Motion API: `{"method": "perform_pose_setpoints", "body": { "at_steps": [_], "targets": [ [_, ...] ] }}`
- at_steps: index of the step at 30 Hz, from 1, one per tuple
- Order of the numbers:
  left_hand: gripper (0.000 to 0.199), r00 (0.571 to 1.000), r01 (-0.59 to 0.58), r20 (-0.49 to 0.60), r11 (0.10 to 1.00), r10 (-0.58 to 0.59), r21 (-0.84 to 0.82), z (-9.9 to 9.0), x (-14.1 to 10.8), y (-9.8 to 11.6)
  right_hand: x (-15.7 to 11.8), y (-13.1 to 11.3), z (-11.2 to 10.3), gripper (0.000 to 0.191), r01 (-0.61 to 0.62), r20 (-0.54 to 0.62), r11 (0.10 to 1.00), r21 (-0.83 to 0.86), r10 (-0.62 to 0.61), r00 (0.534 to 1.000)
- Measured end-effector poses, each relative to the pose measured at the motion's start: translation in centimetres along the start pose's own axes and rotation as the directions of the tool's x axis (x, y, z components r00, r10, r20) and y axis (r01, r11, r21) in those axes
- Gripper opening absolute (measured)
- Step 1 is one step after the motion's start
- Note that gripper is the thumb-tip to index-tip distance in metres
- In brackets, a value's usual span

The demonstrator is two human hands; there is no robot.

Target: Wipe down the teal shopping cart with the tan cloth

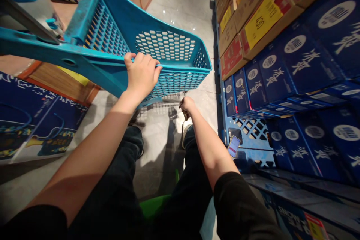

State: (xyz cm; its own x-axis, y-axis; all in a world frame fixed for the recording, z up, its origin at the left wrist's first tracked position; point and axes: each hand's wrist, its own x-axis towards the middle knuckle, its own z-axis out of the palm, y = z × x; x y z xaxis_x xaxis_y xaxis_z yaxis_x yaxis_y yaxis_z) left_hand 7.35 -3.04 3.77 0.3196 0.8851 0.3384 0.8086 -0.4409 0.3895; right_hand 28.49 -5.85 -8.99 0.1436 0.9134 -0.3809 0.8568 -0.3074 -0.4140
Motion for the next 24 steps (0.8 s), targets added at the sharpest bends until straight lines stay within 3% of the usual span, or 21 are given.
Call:
{"method": "perform_pose_setpoints", "body": {
  "at_steps": [7, 9, 11, 13, 15, 16, 18, 24],
  "targets": [
    [0.086, 0.994, -0.096, 0.052, 0.993, 0.099, -0.062, 2.1, 0.4, -1.7, -1.4, -2.3, -4.2, 0.017, 0.111, -0.172, 0.983, -0.147, -0.136, 0.976],
    [0.078, 0.995, -0.094, 0.016, 0.992, 0.096, -0.084, 1.7, 0.1, -1.4, -2.9, -1.7, -5.7, 0.016, 0.151, -0.304, 0.985, -0.086, -0.170, 0.937],
    [0.068, 0.997, -0.077, -0.030, 0.993, 0.075, -0.091, 1.1, -0.3, -0.9, -4.2, -0.8, -7.0, 0.009, 0.252, -0.520, 0.967, 0.018, -0.206, 0.829],
    [0.062, 0.996, -0.073, -0.063, 0.994, 0.069, -0.078, 0.6, -0.7, -0.5, -4.8, -0.1, -7.7, 0.014, 0.395, -0.710, 0.916, 0.076, -0.228, 0.666],
    [0.055, 0.992, -0.093, -0.089, 0.993, 0.087, -0.069, 0.4, -0.9, -0.5, -4.6, 0.1, -7.6, 0.020, 0.506, -0.801, 0.860, 0.067, -0.256, 0.541],
    [0.051, 0.990, -0.106, -0.101, 0.992, 0.099, -0.067, 0.3, -1.0, -0.5, -4.2, 0.0, -7.2, 0.021, 0.540, -0.815, 0.840, 0.052, -0.277, 0.509],
    [0.046, 0.987, -0.119, -0.116, 0.991, 0.112, -0.053, 0.4, -0.9, -0.6, -3.2, -0.4, -5.8, 0.016, 0.570, -0.802, 0.821, 0.039, -0.315, 0.508],
    [0.048, 0.997, -0.069, -0.028, 0.997, 0.070, 0.047, -0.2, -0.5, -0.1, -0.8, -1.0, -1.6, 0.014, 0.474, -0.707, 0.866, 0.156, -0.237, 0.667]
  ]
}}
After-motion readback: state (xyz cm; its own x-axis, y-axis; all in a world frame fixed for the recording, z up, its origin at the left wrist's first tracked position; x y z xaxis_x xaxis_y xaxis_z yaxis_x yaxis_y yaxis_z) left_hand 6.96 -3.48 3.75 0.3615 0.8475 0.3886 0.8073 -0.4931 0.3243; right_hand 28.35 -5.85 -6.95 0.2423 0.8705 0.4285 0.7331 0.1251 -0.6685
